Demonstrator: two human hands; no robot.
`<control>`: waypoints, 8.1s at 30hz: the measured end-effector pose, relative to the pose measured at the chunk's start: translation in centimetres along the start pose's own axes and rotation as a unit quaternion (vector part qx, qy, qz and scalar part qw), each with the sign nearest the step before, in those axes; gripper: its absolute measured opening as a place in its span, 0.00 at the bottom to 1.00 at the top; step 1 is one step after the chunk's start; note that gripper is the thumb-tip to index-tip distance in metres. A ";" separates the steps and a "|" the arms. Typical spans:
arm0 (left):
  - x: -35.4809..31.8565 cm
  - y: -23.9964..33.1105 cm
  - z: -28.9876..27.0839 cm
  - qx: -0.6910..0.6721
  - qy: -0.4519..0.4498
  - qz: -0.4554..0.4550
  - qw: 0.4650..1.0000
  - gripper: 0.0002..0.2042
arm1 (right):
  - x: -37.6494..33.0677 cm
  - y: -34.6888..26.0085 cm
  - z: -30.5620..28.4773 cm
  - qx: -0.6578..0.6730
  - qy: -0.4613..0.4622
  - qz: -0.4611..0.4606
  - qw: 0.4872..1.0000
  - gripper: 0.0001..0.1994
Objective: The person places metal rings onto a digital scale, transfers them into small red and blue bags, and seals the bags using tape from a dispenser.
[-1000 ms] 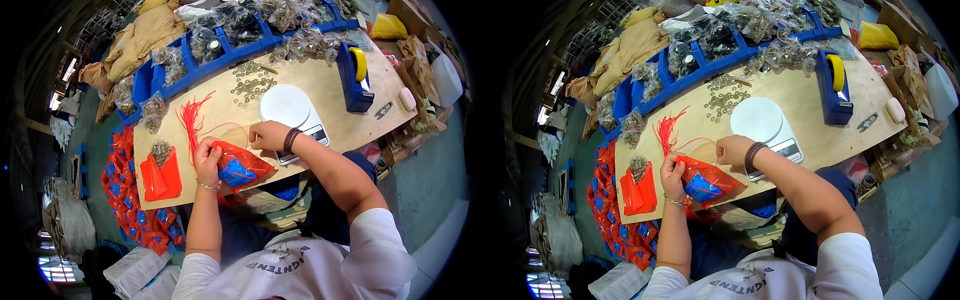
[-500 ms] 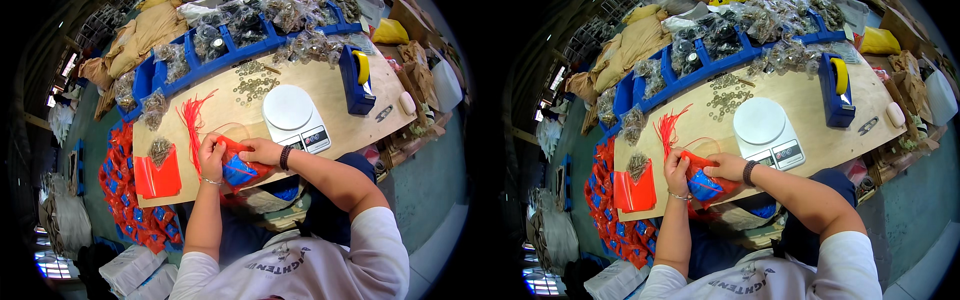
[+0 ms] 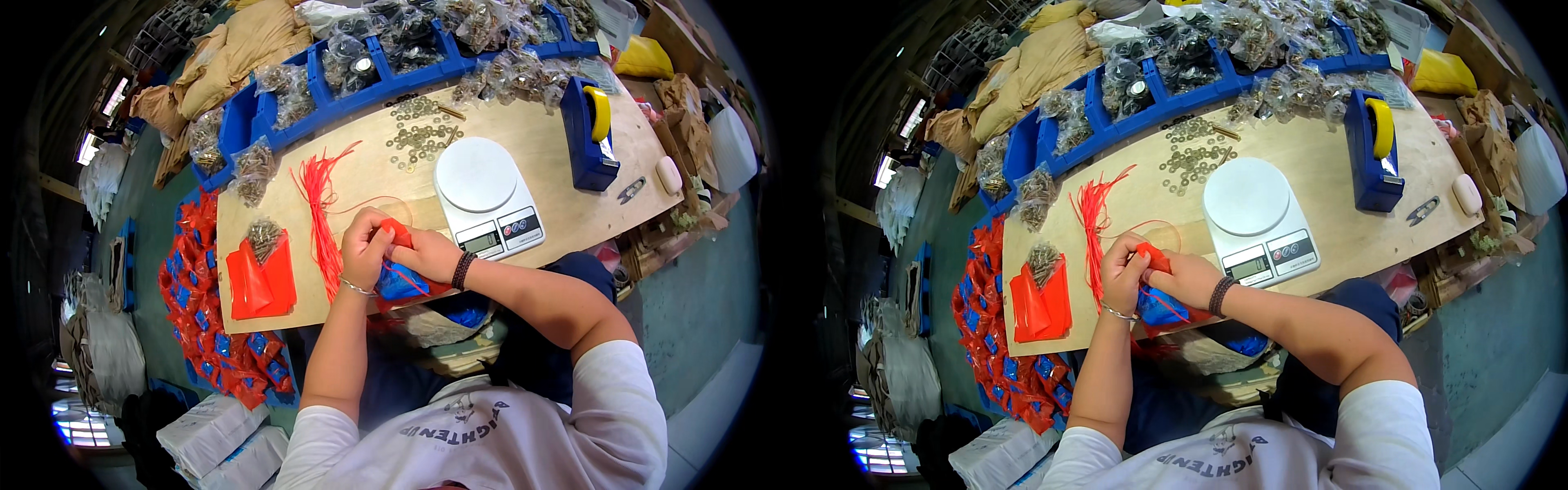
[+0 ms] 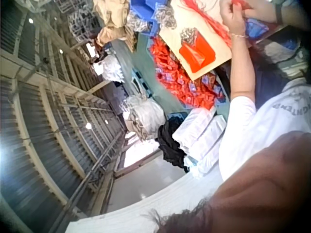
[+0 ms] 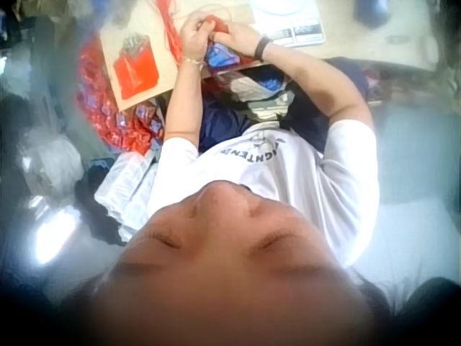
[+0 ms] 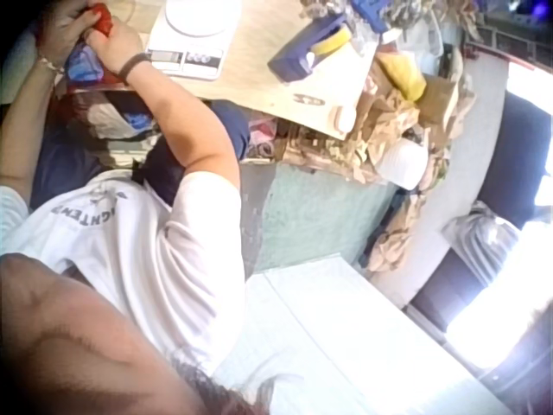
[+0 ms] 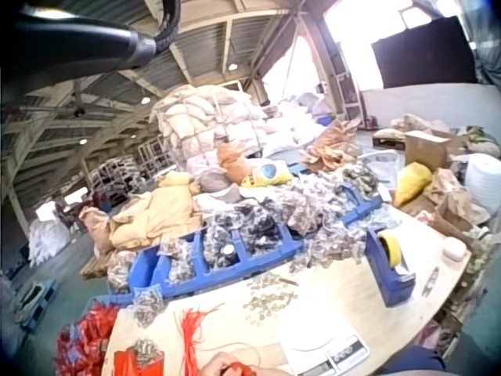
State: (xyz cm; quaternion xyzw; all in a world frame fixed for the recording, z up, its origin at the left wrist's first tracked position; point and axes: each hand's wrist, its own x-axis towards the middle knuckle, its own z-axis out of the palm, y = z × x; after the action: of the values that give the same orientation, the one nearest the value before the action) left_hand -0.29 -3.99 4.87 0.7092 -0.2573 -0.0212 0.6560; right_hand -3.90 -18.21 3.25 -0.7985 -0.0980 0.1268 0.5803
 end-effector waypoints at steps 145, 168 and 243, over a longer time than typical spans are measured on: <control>-4.4 5.0 -5.2 0.098 -0.328 0.044 0.938 0.04 | 0.6 -0.2 -1.8 0.211 -0.293 -0.003 0.933 0.34; -3.3 1.9 -4.5 -0.010 -0.064 -0.084 0.994 0.07 | 0.5 -2.2 -7.5 0.082 0.069 -0.264 0.959 0.33; -3.2 -4.0 -1.5 0.145 0.066 -0.208 0.965 0.38 | -2.8 -2.1 -2.5 -0.370 -0.029 -0.054 0.927 0.43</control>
State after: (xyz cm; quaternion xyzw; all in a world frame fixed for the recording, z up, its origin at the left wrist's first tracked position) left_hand -1.19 -1.32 0.29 0.8344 -0.0605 -0.0729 0.5429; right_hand -5.78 -20.65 6.24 -0.9460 -0.1975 0.0731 0.2464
